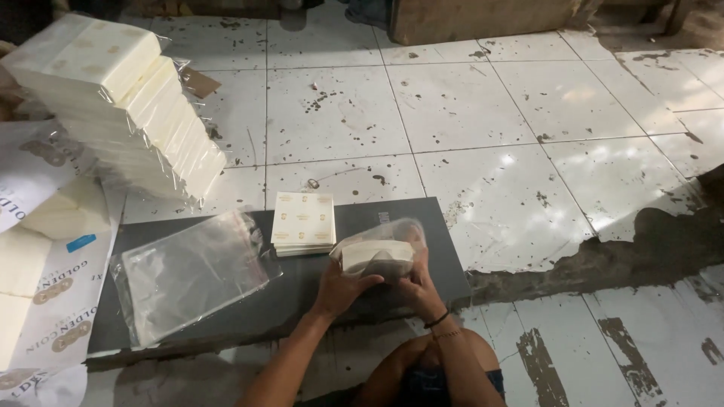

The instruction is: The person places stacks of paper cards into plastic sleeves, folds the adhesive flap to seal them, and places the sealed packs aside.

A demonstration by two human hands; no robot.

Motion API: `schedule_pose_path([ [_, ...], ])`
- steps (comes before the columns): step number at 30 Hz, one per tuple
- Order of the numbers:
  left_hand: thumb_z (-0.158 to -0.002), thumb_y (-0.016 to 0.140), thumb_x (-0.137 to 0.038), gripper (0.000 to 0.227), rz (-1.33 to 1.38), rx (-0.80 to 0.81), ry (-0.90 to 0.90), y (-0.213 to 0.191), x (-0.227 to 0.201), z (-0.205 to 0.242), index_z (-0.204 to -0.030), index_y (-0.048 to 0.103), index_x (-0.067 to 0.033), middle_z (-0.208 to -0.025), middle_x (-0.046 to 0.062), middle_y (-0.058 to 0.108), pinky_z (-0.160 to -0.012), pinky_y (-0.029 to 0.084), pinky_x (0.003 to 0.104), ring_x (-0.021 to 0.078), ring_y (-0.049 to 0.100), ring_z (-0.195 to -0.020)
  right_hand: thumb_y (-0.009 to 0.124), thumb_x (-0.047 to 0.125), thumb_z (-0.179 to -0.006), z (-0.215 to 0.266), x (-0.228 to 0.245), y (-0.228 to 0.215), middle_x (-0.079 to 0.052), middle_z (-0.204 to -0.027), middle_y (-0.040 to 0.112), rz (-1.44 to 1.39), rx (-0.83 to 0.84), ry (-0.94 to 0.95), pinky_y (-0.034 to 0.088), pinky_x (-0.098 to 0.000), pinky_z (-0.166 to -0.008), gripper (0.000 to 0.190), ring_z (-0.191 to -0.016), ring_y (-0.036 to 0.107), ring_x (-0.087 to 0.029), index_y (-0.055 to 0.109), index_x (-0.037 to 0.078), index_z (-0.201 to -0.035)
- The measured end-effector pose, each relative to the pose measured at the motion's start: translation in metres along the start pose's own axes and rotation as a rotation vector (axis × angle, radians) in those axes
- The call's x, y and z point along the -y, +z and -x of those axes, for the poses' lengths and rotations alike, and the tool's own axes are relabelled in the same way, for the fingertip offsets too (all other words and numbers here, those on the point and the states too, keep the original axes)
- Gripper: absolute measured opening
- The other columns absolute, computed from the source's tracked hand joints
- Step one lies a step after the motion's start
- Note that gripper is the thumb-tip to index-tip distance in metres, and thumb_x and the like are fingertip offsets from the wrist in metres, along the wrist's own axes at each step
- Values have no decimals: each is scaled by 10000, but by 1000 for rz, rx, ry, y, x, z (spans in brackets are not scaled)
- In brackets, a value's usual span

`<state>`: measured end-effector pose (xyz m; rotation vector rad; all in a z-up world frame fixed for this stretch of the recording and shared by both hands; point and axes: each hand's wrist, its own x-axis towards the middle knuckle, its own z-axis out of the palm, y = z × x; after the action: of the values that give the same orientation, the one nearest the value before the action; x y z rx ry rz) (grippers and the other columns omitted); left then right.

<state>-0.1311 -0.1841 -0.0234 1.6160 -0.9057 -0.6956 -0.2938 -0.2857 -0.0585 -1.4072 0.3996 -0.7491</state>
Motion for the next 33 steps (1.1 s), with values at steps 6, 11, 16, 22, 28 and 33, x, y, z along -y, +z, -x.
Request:
schedule_pose_path([
  [6,-489,1003,-533,841,45,-49,-31,-12,16,-11,-1185,660,-206,-1084,47,744,-990,525,449,287,688,-1141,742,110,-838,0,0,8,-157,-1571,372,25,-52,-33,346,-458,-1123,908,-1381,401,-240,240,117,-1595],
  [11,-565,1025,-422,640,231,-179,26,-10,28,-11,-1060,724,-151,-954,49,765,-882,534,344,156,715,-1016,753,107,-869,0,39,3,-163,-1379,621,53,-182,27,514,-431,-999,651,-1248,596,-234,493,48,-1463],
  [16,-651,990,-391,540,287,-111,111,-8,17,-20,-1049,742,-123,-1072,64,762,-963,524,382,197,692,-1121,675,157,-972,-4,71,11,-229,-1064,772,201,-403,-69,562,-448,-932,195,-1086,731,-328,751,-22,-986],
  [22,-705,963,-420,409,231,-163,95,-13,-5,-13,-883,741,-127,-1009,89,794,-835,580,376,202,745,-989,579,133,-1041,-6,66,34,-212,-1102,751,-131,-525,-123,518,-410,-1002,167,-1124,699,-292,684,10,-1003],
  [28,-829,865,-368,332,332,-51,73,-38,-27,-4,-1035,734,-144,-1163,55,783,-941,542,385,142,679,-1086,708,68,-919,-9,81,20,-218,-1109,757,120,-306,-48,526,-438,-952,186,-1090,707,-292,704,-40,-1071],
  [33,-910,804,-297,210,304,-115,161,-54,-19,-9,-902,742,-97,-1043,121,804,-805,592,386,219,745,-1010,704,80,-946,-15,93,35,-166,-942,771,149,-424,-65,532,-373,-840,120,-909,691,-189,725,-32,-985],
])
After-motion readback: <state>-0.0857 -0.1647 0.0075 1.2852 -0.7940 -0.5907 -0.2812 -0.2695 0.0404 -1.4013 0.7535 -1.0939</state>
